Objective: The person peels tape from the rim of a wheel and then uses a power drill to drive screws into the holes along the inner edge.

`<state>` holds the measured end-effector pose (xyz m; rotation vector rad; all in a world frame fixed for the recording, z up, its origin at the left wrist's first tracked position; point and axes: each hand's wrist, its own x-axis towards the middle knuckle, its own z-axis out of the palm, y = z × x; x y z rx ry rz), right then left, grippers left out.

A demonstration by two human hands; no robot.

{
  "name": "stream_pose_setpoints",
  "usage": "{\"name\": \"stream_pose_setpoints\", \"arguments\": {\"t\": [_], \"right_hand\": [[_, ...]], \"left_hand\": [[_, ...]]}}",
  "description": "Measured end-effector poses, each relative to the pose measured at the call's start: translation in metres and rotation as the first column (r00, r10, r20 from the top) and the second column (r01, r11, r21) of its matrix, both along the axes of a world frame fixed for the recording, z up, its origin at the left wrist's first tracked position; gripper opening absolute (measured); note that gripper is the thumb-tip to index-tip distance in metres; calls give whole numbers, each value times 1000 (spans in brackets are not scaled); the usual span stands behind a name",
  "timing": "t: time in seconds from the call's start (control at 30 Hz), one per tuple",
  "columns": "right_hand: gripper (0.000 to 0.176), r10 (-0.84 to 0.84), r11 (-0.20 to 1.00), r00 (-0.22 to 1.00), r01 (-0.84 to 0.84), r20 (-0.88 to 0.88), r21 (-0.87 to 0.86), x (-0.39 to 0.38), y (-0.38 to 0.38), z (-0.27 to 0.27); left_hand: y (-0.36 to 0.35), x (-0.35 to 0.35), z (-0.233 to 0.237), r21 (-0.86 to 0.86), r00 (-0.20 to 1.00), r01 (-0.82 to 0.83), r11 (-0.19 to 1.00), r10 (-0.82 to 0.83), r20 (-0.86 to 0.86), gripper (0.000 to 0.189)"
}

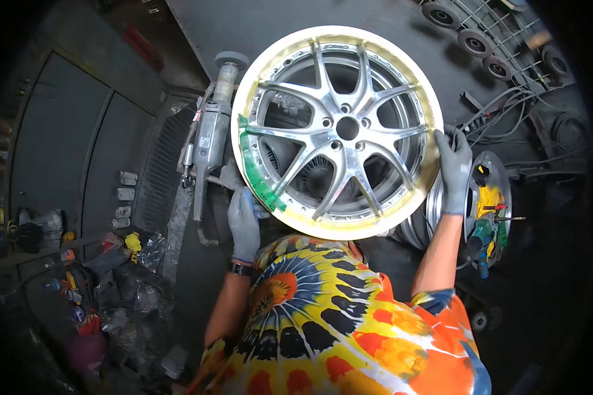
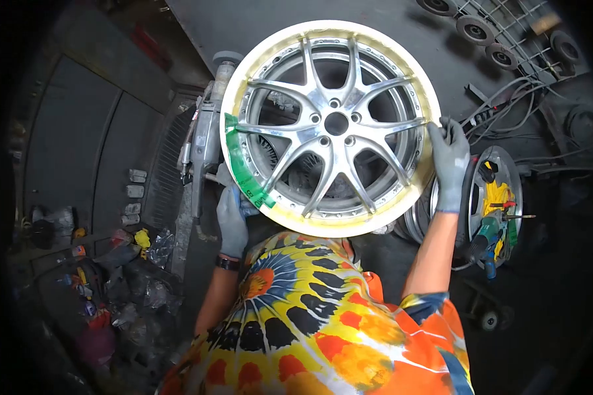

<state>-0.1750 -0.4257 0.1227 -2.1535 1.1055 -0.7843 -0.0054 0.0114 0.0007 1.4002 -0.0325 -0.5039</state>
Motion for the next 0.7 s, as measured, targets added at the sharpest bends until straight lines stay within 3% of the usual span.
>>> {"name": "stream_pose_setpoints", "arguments": {"t": [0.03,0.1,0.23,0.33,0.4,0.47,0.5,0.6,0.7], "right_hand": [[42,3,1000,1000,-3,10,7,5,-18,-1],[47,-110,966,984,73,-139,-247,17,-49,-5],[55,-32,965,969,-33,-243,-259,40,-105,-15],[57,85,979,963,-128,-255,-158,60,-120,-9],[55,139,974,968,-171,-208,-147,72,-129,-13],[52,254,960,962,-264,-100,-95,85,-125,-8],[52,259,959,961,-267,-92,-90,90,-126,-12],[52,319,945,943,-323,-92,-41,96,-128,-22],[54,282,956,951,-290,-124,-50,94,-127,-23]], "left_hand": [[-1,-4,1,7,1000,-3,1000,3,10,35],[0,-12,0,63,999,-26,998,25,27,37],[-4,-38,-1,100,998,-47,994,42,50,39],[-14,-61,13,62,992,-92,994,97,-79,39],[-21,-69,19,98,987,-133,986,140,-75,39],[-20,-75,10,62,969,-155,986,164,-187,39],[-22,-73,10,126,985,-146,981,156,-73,40],[-30,-80,21,9,954,-212,977,209,-212,39],[-29,-78,13,44,965,-219,975,223,-134,39]]}}
